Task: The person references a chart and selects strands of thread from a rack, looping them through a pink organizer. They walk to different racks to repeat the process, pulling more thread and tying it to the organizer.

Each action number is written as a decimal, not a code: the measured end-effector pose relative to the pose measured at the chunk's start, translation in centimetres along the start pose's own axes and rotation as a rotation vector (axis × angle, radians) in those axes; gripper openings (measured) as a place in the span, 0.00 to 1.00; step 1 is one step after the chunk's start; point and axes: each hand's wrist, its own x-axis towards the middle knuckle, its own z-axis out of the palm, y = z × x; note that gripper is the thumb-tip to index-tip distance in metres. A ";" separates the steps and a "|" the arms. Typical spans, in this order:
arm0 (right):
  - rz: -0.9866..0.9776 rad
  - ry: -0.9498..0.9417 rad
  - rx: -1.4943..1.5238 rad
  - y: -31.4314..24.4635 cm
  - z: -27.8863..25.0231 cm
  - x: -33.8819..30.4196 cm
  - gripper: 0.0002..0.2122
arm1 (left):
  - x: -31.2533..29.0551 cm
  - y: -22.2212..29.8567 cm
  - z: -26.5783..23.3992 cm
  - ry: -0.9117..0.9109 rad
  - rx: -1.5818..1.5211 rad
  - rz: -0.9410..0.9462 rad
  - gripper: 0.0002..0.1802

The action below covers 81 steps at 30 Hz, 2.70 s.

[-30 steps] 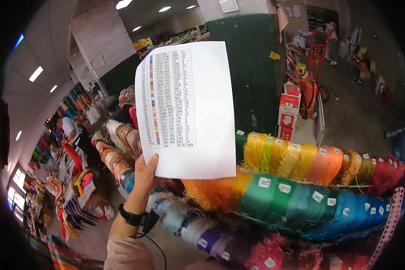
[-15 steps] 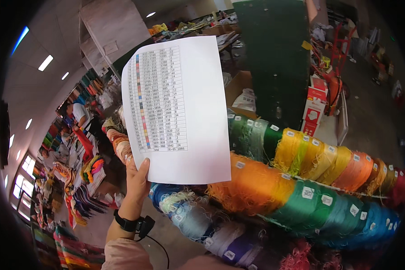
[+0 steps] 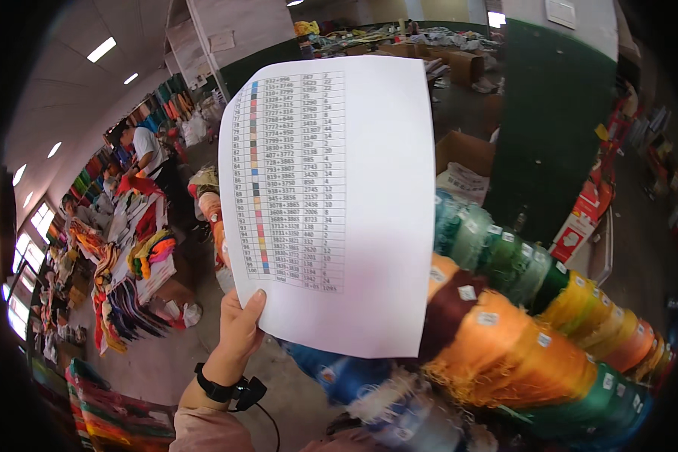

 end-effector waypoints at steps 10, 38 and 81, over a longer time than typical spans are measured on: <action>-0.039 0.020 0.012 -3.9 6.4 3.1 0.14 | 2.7 1.4 -7.3 0.018 0.014 -0.089 0.14; -0.179 0.439 0.203 3.0 33.7 8.1 0.15 | 12.1 -2.7 -23.5 -0.401 0.093 -0.354 0.12; -0.060 0.432 -0.278 13.1 34.9 12.3 0.11 | 14.8 -2.9 -29.0 -0.474 0.529 0.125 0.06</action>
